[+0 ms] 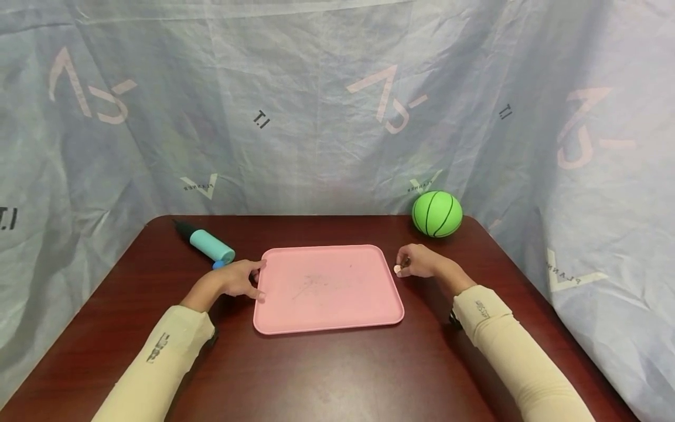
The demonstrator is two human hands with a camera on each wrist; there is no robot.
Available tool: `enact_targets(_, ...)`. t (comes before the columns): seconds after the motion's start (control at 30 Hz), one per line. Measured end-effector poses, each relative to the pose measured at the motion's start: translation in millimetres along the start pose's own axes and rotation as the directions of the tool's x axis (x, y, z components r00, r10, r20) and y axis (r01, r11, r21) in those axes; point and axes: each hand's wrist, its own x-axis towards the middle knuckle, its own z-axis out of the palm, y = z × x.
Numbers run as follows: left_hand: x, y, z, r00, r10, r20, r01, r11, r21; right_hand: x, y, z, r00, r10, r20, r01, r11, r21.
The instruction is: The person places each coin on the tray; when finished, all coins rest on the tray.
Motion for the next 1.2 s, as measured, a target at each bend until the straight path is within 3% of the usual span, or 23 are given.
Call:
enact_targets(0.17, 0.3, -0.7, 1.4, 1.000, -0.006, 0.002, 0.006, 1.000, -0.019, -4.0, -0.8, 2.5, 1.000, -0.012, -0.020, 0.013, 0.998, 0.056)
enact_targets(0.33, -0.3, 1.5, 0.7, 1.000, -0.004, 0.020, 0.004, 1.000, -0.010, -4.8, -1.1, 4.5, 1.000, -0.004, -0.028, 0.005, 0.999, 0.032)
enact_targets(0.87, -1.0, 1.8, 1.3, 0.999, -0.031, 0.031, 0.032, 0.999, -0.038, -8.2, -4.8, -2.5, 0.999, -0.011, 0.032, 0.009, 0.997, 0.072)
enact_targets(1.2, -0.1, 2.0, 2.0, 0.998, -0.053, 0.020, 0.055, 0.996, -0.075, -1.3, -8.6, -3.2, 1.000, 0.007, -0.026, -0.004, 0.993, 0.117)
